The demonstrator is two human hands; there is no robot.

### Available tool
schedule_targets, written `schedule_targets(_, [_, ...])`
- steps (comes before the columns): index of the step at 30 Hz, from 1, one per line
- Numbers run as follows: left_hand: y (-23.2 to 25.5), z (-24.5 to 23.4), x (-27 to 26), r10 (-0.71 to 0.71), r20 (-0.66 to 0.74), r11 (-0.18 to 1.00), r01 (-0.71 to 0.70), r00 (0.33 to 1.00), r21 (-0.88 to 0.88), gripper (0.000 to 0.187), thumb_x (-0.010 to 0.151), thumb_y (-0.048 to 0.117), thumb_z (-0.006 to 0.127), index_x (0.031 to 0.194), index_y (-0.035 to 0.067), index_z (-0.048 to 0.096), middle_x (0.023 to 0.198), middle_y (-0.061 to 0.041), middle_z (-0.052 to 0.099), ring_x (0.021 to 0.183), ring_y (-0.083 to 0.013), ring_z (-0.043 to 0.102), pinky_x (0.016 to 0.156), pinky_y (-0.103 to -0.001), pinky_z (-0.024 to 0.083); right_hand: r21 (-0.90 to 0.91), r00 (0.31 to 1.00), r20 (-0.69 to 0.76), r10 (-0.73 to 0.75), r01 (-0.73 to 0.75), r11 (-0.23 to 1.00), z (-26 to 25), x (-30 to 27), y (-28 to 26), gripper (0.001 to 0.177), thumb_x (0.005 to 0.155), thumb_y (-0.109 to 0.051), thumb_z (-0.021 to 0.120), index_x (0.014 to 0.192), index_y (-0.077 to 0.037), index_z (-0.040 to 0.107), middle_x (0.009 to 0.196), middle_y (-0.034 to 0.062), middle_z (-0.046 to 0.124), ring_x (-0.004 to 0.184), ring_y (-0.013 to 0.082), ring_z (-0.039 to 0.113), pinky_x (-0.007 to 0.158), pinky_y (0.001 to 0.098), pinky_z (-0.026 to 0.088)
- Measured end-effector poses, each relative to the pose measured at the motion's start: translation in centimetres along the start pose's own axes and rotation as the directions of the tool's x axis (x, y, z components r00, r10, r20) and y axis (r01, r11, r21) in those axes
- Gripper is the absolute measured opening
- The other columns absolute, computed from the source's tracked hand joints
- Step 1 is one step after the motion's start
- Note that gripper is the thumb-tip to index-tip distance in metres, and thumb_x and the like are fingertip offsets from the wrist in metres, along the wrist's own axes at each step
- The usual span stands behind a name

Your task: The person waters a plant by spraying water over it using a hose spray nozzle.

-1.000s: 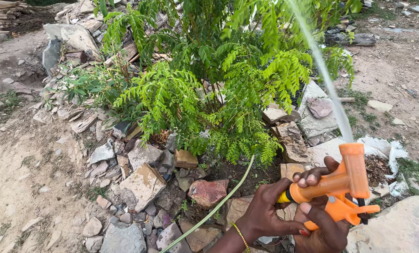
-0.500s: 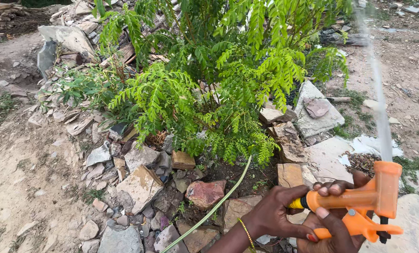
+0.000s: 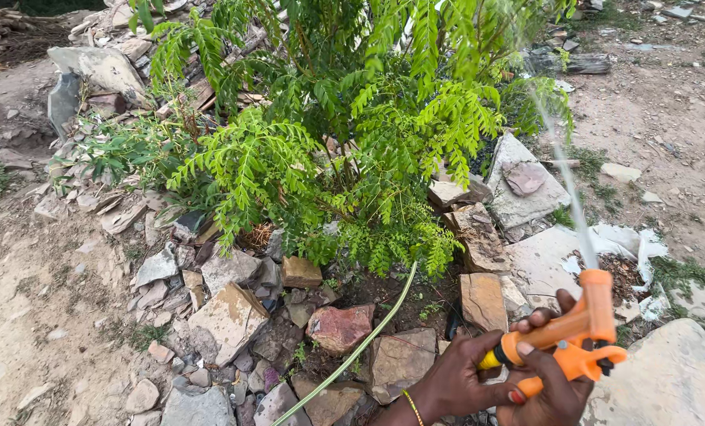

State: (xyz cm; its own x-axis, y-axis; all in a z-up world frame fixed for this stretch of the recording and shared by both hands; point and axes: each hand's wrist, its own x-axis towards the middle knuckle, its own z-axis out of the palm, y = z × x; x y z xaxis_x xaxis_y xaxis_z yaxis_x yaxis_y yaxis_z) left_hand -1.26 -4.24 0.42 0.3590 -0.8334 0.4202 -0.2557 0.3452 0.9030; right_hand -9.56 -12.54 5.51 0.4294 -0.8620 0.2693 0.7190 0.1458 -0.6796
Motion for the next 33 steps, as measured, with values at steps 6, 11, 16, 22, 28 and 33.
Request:
schedule_targets(6, [-0.8,0.2,-0.8,-0.045,-0.037,0.991,0.040,0.998,-0.128,0.083,0.090,0.064,0.076,0.143,0.002,0.060,0.114,-0.004,0.073,0.111,-0.0064,0.067,0.100,-0.028,0.055,-0.043,0.999,-0.037,0.012,-0.014,0.999,-0.7,-0.1,1.6,0.085,0.071,0.011,0.055,0.155,0.007,0.041,0.114,0.0161,0.054,0.105,0.0219,0.057,0.098,0.0365,0.050])
schedule_targets(11, [-0.3,-0.2,-0.6,-0.093,0.010,0.994,0.093,0.996,-0.058,0.086,0.086,0.065,0.076,0.142,0.002,0.062,0.102,-0.007,0.072,0.095,-0.0088,0.065,0.086,-0.029,0.054,0.008,1.000,-0.025,-0.010,0.010,1.000,-1.6,-0.6,1.6,0.085,0.072,0.011,0.055,0.156,0.006,0.041,0.113,0.0171,0.054,0.106,0.0229,0.057,0.101,0.0370,0.050])
schedule_targets(16, [-0.2,-0.8,0.0,0.023,0.042,0.998,-0.026,0.999,0.060,0.080,0.088,0.066,0.076,0.133,0.002,0.062,0.099,-0.007,0.070,0.090,-0.0118,0.070,0.088,-0.030,0.054,0.024,0.998,-0.030,-0.061,0.062,0.998,-2.5,-0.5,0.9,0.090,0.072,0.013,0.059,0.158,0.001,0.037,0.118,0.0118,0.054,0.112,0.0191,0.057,0.103,0.0433,0.050])
schedule_targets(22, [1.5,-0.8,1.0,0.075,0.039,0.990,-0.080,0.996,0.119,0.076,0.082,0.065,0.076,0.123,0.002,0.063,0.081,-0.004,0.060,0.070,-0.0150,0.060,0.066,-0.029,0.046,0.118,0.981,0.039,-0.189,0.184,0.976,-2.0,-0.1,0.2,0.079,0.076,0.015,0.058,0.152,0.003,0.038,0.111,0.0156,0.053,0.104,0.0199,0.057,0.110,0.0465,0.048])
schedule_targets(28, [2.7,-2.2,1.7,0.091,0.023,0.983,-0.094,0.996,0.157,0.076,0.078,0.061,0.081,0.125,0.003,0.063,0.085,-0.005,0.061,0.072,-0.0151,0.061,0.067,-0.029,0.048,0.102,0.986,0.075,-0.152,0.144,0.984,1.9,-1.0,-1.3,0.093,0.070,0.015,0.057,0.160,0.001,0.036,0.121,0.0133,0.054,0.120,0.0205,0.057,0.114,0.0457,0.047])
schedule_targets(33, [3.0,-4.2,0.9,0.122,-0.042,0.992,-0.121,0.992,0.017,0.078,0.083,0.064,0.080,0.129,0.004,0.065,0.093,-0.003,0.068,0.080,-0.0094,0.061,0.079,-0.029,0.053,0.057,0.981,0.136,-0.135,0.128,0.990,6.4,-1.3,-0.6,0.089,0.072,0.015,0.055,0.158,0.005,0.036,0.124,0.0144,0.056,0.117,0.0235,0.057,0.107,0.0415,0.047])
